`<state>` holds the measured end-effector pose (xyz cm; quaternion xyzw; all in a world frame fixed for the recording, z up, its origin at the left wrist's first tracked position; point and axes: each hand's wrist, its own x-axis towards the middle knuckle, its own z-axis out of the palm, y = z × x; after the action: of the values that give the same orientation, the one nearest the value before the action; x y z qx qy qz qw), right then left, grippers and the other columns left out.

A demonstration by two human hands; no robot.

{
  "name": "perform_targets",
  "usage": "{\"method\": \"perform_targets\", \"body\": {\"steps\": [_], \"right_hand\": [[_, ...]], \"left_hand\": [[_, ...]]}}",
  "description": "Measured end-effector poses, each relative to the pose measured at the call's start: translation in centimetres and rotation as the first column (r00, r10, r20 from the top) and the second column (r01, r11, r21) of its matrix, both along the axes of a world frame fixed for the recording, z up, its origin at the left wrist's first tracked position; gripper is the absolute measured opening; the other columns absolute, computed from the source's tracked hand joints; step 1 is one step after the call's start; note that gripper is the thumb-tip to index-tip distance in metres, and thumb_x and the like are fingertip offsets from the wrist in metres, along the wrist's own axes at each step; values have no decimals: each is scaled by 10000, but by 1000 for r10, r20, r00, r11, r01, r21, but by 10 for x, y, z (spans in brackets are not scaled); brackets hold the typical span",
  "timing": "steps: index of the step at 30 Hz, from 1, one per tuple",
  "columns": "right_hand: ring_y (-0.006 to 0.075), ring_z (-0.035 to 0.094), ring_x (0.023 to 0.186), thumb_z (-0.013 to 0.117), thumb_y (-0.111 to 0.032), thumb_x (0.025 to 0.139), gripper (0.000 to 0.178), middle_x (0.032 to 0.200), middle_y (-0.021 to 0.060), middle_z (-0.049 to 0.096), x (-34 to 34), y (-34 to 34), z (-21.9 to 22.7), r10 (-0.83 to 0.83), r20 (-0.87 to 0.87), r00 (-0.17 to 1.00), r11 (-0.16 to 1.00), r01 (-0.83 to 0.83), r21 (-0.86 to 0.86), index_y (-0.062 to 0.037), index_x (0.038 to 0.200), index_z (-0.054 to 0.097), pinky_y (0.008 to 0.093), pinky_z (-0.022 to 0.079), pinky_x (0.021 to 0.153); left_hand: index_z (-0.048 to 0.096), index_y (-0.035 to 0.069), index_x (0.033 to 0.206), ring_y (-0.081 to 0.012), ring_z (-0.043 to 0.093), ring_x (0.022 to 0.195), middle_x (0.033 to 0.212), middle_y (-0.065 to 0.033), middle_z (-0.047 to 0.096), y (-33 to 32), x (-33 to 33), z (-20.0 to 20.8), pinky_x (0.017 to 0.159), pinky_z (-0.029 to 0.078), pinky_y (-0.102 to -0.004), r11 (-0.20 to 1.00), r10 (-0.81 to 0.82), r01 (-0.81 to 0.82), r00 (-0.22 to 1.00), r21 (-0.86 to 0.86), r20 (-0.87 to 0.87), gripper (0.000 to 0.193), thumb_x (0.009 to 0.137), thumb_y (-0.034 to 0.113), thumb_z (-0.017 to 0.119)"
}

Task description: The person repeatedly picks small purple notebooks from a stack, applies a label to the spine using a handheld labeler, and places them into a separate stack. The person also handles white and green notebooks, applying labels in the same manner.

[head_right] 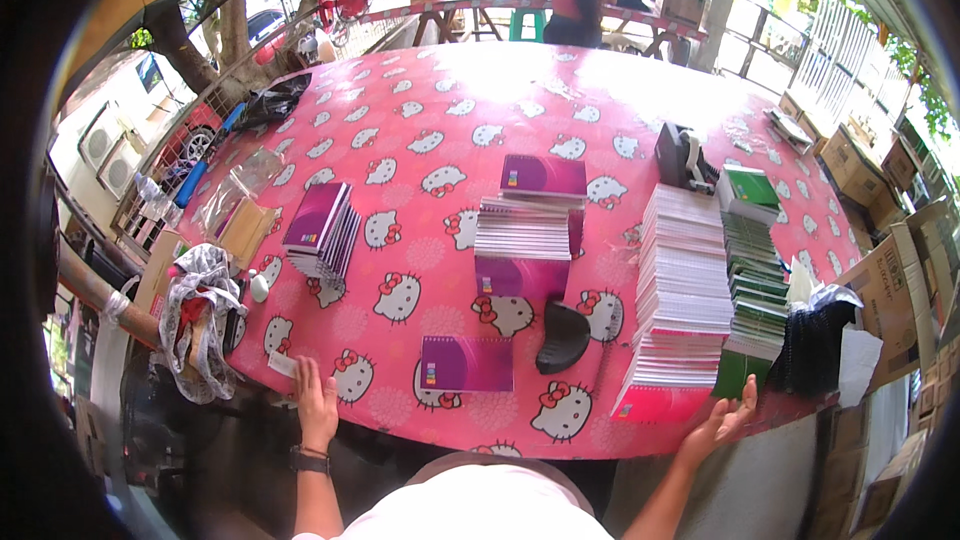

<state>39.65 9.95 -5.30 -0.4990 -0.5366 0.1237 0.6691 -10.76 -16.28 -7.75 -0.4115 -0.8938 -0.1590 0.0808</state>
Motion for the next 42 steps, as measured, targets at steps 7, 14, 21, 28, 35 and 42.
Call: {"method": "perform_targets", "body": {"steps": [7, 14, 21, 28, 35, 42], "right_hand": [[181, 504, 1107, 568, -153, 896, 313, 1198, 85, 560, -42, 17, 70, -50, -46, 998, 985, 57, 161, -1, 1167, 525, 360, 353, 963], [163, 608, 814, 645, -11, 783, 148, 867, 86, 639, -151, 58, 126, 587, 467, 662, 800, -564, -205, -43, 927, 642, 278, 476, 746], [287, 561, 946, 731, -159, 722, 325, 942, 108, 620, -228, 31, 103, 830, 549, 98, 472, -646, -599, -61, 1014, 625, 381, 465, 816], [315, 438, 1136, 818, -219, 609, 617, 1176, 114, 479, -251, -3, 63, 842, 533, 83, 516, -412, -751, -77, 1155, 567, 427, 373, 946], [250, 596, 723, 780, -59, 637, 275, 801, 112, 608, -235, -3, 72, 887, 374, 271, 447, -705, -551, -3, 855, 622, 327, 468, 643], [44, 511, 751, 645, -89, 875, 159, 849, 8, 605, -236, -32, 45, 776, -464, 427, 317, -900, -299, -33, 1001, 567, 196, 408, 701]], "left_hand": [[677, 27, 821, -247, 570, 1019, 999, -105, 659, 84, 56, 87, 862, 441, -361, 788, -253, -36, 892, 615, 376, 89, 818, 81, 607], [649, 73, 1027, -264, 513, 1112, 1161, -101, 594, 162, 97, 69, 971, 373, -420, 694, -709, 640, 688, 330, 155, 315, 749, 206, 715], [599, 99, 1023, -239, 534, 995, 964, -43, 580, 161, 85, 65, 870, 371, -388, 829, -544, 557, 783, 50, 301, 473, 650, 321, 786], [592, 105, 921, -211, 555, 987, 963, -31, 600, 173, 77, 73, 859, 340, -382, 757, -489, 631, 719, -170, 494, 477, 592, 375, 807], [583, 97, 866, -213, 558, 842, 848, -42, 542, 150, 86, 105, 759, 435, -343, 755, -652, 558, 691, 343, 312, 321, 614, 80, 781], [467, 55, 1081, -82, 493, 860, 914, -15, 474, 154, 107, 43, 752, 442, -241, 584, -786, -103, 175, 805, 593, 391, 742, -82, 606]]}}
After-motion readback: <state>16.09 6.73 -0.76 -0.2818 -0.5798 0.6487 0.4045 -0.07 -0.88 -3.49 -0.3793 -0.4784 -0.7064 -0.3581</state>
